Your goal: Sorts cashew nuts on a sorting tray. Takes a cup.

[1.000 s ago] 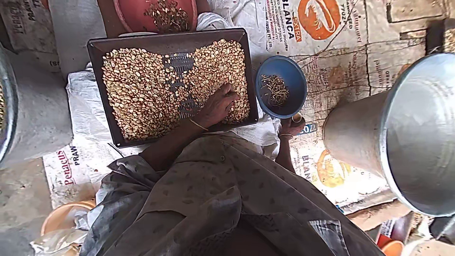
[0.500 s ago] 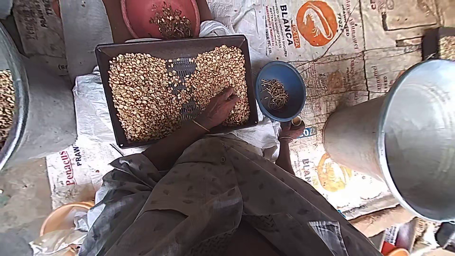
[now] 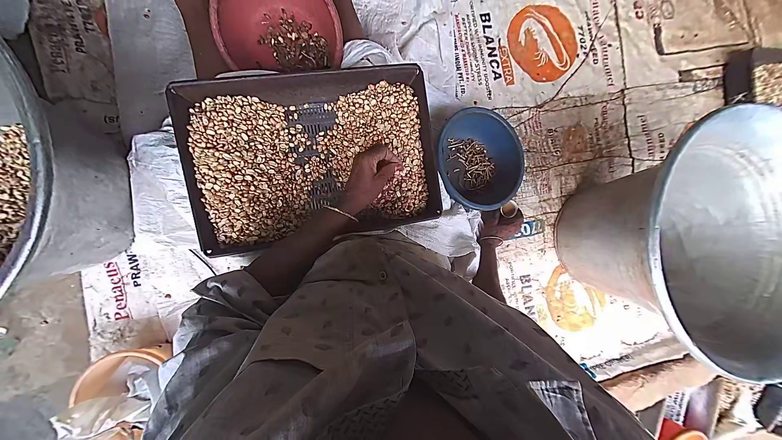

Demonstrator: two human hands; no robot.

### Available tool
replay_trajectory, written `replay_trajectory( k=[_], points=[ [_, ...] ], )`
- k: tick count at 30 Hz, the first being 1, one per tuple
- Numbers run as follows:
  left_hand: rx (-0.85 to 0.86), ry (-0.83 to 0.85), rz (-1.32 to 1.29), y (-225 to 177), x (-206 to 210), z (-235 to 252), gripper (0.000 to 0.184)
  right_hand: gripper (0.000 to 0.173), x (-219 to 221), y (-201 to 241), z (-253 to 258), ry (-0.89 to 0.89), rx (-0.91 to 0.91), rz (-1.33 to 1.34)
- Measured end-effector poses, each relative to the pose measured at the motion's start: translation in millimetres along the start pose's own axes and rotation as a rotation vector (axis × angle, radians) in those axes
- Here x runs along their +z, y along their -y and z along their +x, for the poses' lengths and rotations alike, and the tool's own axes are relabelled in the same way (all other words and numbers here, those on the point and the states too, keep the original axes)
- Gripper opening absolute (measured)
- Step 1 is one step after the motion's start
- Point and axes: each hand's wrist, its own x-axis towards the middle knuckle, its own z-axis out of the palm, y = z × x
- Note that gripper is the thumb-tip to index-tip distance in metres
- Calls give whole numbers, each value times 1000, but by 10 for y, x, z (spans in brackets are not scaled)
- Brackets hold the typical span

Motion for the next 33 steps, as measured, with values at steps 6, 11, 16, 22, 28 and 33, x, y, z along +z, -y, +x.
replay_trajectory(
  k=[6,11,16,22,28,33],
  points=[
    [-310,-68,-498,-118,-283,222,17,69,3,13,25,-7,-1,-41],
    [-205,18,-106,-200,-366,583,18,69,12,-17,40,8,4,-64],
    [-139,134,227,-156,-285,809,22,68,59,-81,73,-10,7,-36],
    [-124,118,238,-59,-222,849,18,68,30,-32,57,-1,-3,-47],
    [-171,13,114,9,-198,839,17,69,13,-4,47,11,3,-52],
    [-350,-150,-385,-81,-310,762,10,68,-22,45,29,13,14,-51]
  ],
)
